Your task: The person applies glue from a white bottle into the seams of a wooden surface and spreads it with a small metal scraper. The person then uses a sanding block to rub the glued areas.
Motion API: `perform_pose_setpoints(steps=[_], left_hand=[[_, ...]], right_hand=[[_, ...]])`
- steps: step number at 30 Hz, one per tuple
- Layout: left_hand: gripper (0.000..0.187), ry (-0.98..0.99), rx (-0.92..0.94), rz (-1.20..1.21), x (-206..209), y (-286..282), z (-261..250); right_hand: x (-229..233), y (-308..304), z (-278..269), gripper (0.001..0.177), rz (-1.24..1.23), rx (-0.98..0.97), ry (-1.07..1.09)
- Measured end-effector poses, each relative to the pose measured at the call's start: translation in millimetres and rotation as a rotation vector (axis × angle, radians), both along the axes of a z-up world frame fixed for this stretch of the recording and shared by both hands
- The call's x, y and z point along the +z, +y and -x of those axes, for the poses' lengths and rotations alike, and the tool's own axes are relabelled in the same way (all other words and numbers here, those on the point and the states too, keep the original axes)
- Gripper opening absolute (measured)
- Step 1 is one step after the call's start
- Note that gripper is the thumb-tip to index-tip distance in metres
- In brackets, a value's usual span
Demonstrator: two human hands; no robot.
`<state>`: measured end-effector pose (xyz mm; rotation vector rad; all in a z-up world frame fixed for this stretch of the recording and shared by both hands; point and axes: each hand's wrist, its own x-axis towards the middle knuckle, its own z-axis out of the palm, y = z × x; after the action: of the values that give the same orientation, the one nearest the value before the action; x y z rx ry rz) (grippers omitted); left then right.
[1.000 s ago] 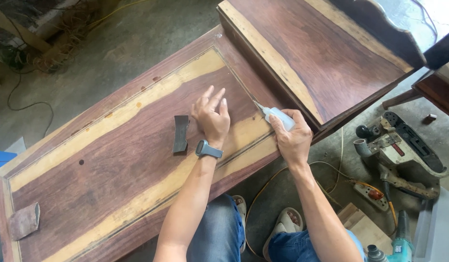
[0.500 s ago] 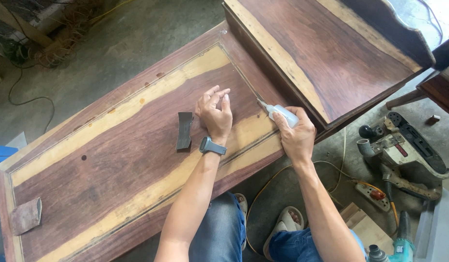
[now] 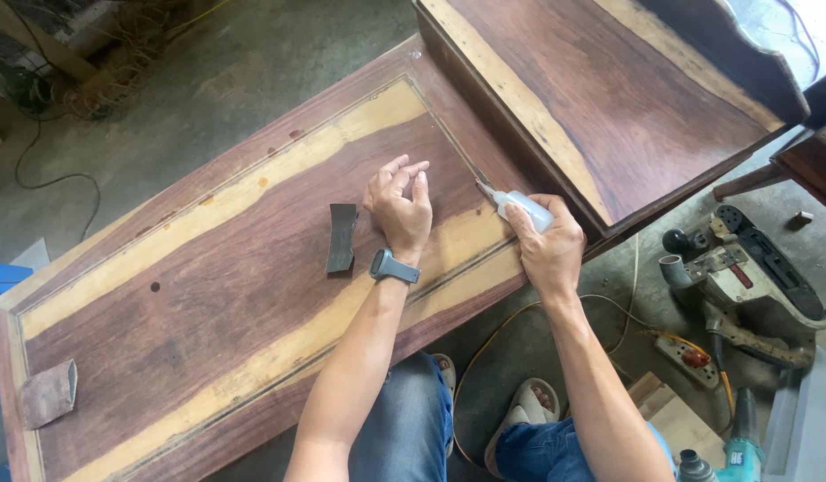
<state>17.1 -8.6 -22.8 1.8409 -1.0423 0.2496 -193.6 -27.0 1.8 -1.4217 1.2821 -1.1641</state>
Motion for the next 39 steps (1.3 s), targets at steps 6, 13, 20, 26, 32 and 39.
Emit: perform_pose_setpoints(steps=[6,13,20,26,32,39], left_hand=[[0.014,-0.012,0.003,0.000,-3,0,-1],[0.015,0.005,-0.003,-0.023,-3,0,-4],[0.025,-0.152,0.049,-0.143,43,33,-34],[0.066,-0.133,0.004,-0.760,84,100,-33],[0.055,-0.328,0.063,-0.723,32,120,-54],[0.042,-0.551,0.034,-0.595,9,97,-62]], right_hand=[[11,6,-4,0.024,-0.012,0.002,-0.005],[23,15,-4,0.018,0.040,0.021,-0.134],[21,24,11,0.042,0.176,0.017,-0.374],[35,26,33,0.043,0.234,0.005,-0.543],[33,26,42,0.041,0.238,0.015,-0.548],[42,28,48,0.040,0.198,-0.027,-0.530]])
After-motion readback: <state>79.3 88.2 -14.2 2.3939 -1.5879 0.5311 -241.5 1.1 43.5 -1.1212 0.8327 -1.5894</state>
